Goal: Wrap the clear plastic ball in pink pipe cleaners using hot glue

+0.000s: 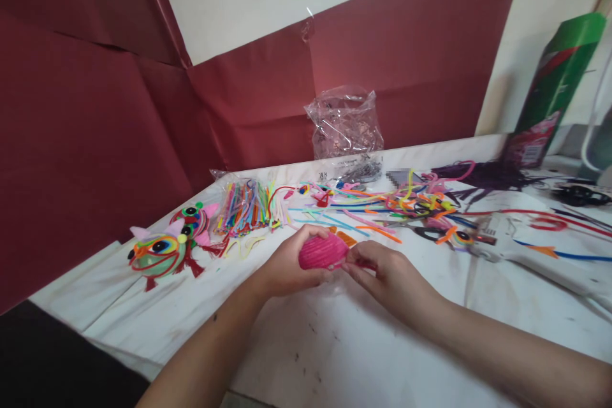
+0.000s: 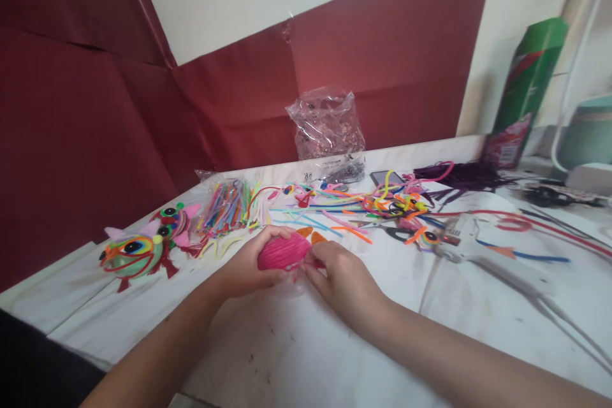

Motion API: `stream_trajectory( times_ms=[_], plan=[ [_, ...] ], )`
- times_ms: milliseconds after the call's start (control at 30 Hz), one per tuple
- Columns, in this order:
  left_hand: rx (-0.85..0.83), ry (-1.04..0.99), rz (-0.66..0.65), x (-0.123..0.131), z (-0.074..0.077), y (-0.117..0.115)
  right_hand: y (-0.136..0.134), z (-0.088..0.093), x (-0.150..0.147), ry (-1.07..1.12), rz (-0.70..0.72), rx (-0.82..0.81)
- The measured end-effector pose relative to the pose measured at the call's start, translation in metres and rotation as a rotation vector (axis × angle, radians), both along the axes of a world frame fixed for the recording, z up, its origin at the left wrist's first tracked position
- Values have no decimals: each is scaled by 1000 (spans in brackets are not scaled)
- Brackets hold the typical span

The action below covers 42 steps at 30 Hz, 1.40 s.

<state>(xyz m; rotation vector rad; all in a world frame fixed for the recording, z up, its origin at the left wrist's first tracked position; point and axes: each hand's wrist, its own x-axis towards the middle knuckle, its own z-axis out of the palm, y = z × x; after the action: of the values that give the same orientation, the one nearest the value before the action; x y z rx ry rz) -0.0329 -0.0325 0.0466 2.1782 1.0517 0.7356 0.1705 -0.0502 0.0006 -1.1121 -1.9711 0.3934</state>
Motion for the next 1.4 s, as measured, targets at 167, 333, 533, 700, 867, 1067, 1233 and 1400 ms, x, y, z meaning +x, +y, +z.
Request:
stream_trajectory(
  times_ms=[167, 333, 533, 700, 867, 1067, 1233, 1400],
  plan=[
    [-32, 18, -86, -6, 1, 1, 1, 0, 1, -7, 13, 17],
    [-27, 24, -64, -9, -3, 1, -1, -2, 2, -23, 24, 49],
    [46, 91, 24, -9, -5, 0, -6, -8, 5, -36, 42, 176],
    [-2, 91, 17, -11, -5, 1, -8, -10, 5, -46, 41, 231],
    [-70, 69, 14, -13, -6, 1, -5, -13, 5, -34, 21, 208],
    [-84, 28, 8, -10, -5, 0, -4, -14, 5, -40, 21, 191],
    [-84, -8, 34, -7, -4, -2, -4, -13, 6, -26, 31, 188],
    [-103, -17, 18, -6, -4, -3, -5, -13, 7, -32, 20, 187]
  ],
)
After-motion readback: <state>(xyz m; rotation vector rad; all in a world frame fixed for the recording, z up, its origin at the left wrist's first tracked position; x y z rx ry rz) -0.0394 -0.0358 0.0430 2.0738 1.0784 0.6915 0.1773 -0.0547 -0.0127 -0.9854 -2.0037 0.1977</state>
